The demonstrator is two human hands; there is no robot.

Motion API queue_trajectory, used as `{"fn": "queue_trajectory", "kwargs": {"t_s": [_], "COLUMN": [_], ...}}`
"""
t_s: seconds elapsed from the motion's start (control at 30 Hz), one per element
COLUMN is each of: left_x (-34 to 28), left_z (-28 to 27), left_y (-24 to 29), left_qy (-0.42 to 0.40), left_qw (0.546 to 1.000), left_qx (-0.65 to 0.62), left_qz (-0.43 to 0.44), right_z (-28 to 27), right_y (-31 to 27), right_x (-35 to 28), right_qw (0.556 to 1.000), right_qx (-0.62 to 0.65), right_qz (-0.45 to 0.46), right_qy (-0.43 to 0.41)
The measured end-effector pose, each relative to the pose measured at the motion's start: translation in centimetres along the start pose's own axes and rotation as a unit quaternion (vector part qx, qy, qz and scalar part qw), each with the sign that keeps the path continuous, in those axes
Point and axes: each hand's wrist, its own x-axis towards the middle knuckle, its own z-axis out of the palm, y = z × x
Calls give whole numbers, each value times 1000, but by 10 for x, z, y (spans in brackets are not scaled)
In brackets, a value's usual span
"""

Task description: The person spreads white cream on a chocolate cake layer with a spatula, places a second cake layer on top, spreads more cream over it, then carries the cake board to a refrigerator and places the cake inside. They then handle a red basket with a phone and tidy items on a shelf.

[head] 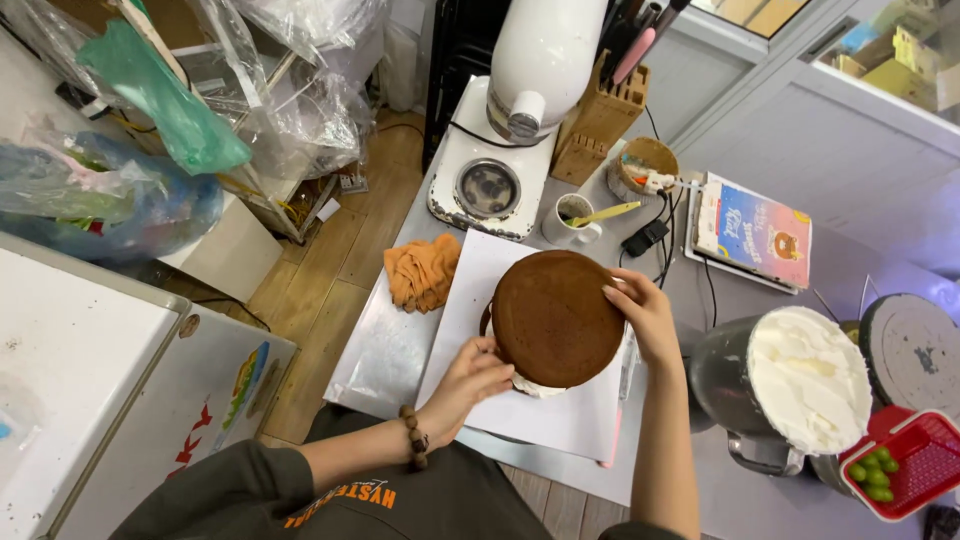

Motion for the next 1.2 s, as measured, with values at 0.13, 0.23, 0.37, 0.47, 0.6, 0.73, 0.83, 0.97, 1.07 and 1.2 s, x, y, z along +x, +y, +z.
{"fn": "queue_trajectory", "kwargs": {"t_s": [0.13,0.23,0.37,0.47,0.6,0.73,0.83,0.97,1.07,1.2], "left_x": [3,8,0,-7,-18,-14,6,74,99,115], "left_z": [-12,-23,-22,-18,-22,-33,-35,-64,-76,-86], "left_y": [-19,-40,-53,-51,-47,-28,1,-14,-23,-35], "left_qy": [-7,-2,3,4,17,14,-4,60,52,-5], "left_qw": [991,980,979,981,987,992,900,843,903,959], "left_qx": [-101,-174,-167,-146,-59,118,405,464,364,225], "left_qz": [-92,-100,-113,-130,-147,-41,162,266,223,173], "right_z": [1,11,20,25,32,23,11,18,43,64], "right_y": [42,51,59,61,60,44,57,85,89,83], "right_x": [31,36,34,31,26,-2,-39,-78,-91,-92], "right_qw": [993,987,984,983,973,950,963,976,977,965], "right_qx": [-37,-46,-87,-124,-207,-260,-213,-169,-180,-231], "right_qz": [-1,26,46,26,-42,-168,-150,-75,-59,-85], "right_qy": [-112,-150,-145,-133,-91,-27,67,116,98,92]}}
